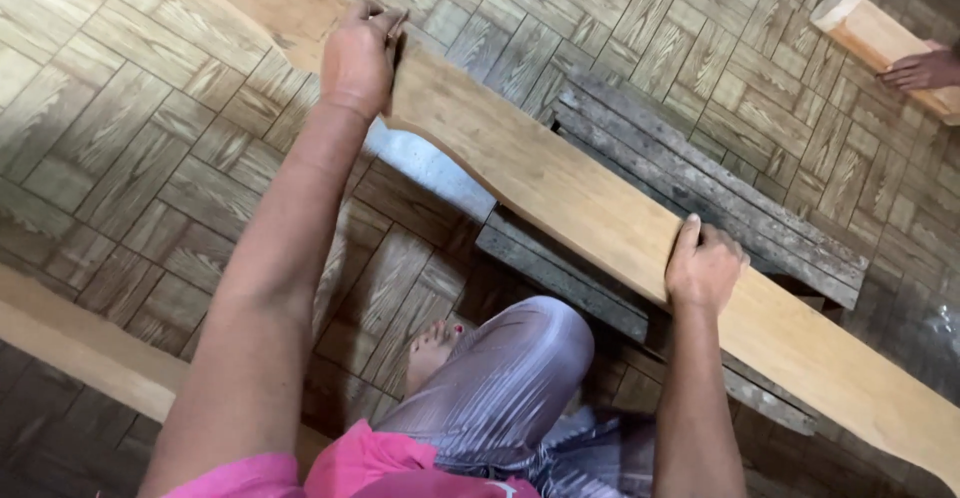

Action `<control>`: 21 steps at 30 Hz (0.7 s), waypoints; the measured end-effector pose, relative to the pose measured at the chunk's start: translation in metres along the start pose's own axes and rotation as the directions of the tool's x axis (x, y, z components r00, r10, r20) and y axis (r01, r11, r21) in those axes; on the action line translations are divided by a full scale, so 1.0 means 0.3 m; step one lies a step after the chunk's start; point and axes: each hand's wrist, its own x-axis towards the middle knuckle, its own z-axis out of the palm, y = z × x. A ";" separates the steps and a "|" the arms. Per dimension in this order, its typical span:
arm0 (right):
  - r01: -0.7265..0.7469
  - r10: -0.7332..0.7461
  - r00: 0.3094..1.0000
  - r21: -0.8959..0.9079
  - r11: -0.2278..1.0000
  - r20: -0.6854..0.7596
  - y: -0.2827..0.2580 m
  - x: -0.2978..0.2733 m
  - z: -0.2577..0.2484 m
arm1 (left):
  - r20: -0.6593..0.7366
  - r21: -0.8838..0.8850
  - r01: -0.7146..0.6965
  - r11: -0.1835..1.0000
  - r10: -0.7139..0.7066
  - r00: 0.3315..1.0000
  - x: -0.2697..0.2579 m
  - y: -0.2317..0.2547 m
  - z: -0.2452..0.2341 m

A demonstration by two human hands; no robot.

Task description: The person sits on the floor and sands a long wooden plank using a sanding block. They hold the plank with one hand and rub the sanding block back and forth along its surface.

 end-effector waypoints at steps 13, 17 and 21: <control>-0.024 0.024 1.000 -0.031 0.999 -0.002 0.029 -0.006 0.016 | 0.353 0.287 -0.364 0.886 0.255 0.900 -0.299 0.221 0.565; -0.002 0.001 0.999 -0.032 0.999 -0.038 0.056 -0.007 0.045 | 0.221 0.013 -0.590 0.807 0.574 0.789 -0.370 0.563 0.532; 0.026 -0.026 0.998 -0.012 1.000 -0.056 0.067 -0.011 0.054 | 0.179 0.149 -0.584 0.798 0.560 0.809 -0.341 0.230 0.623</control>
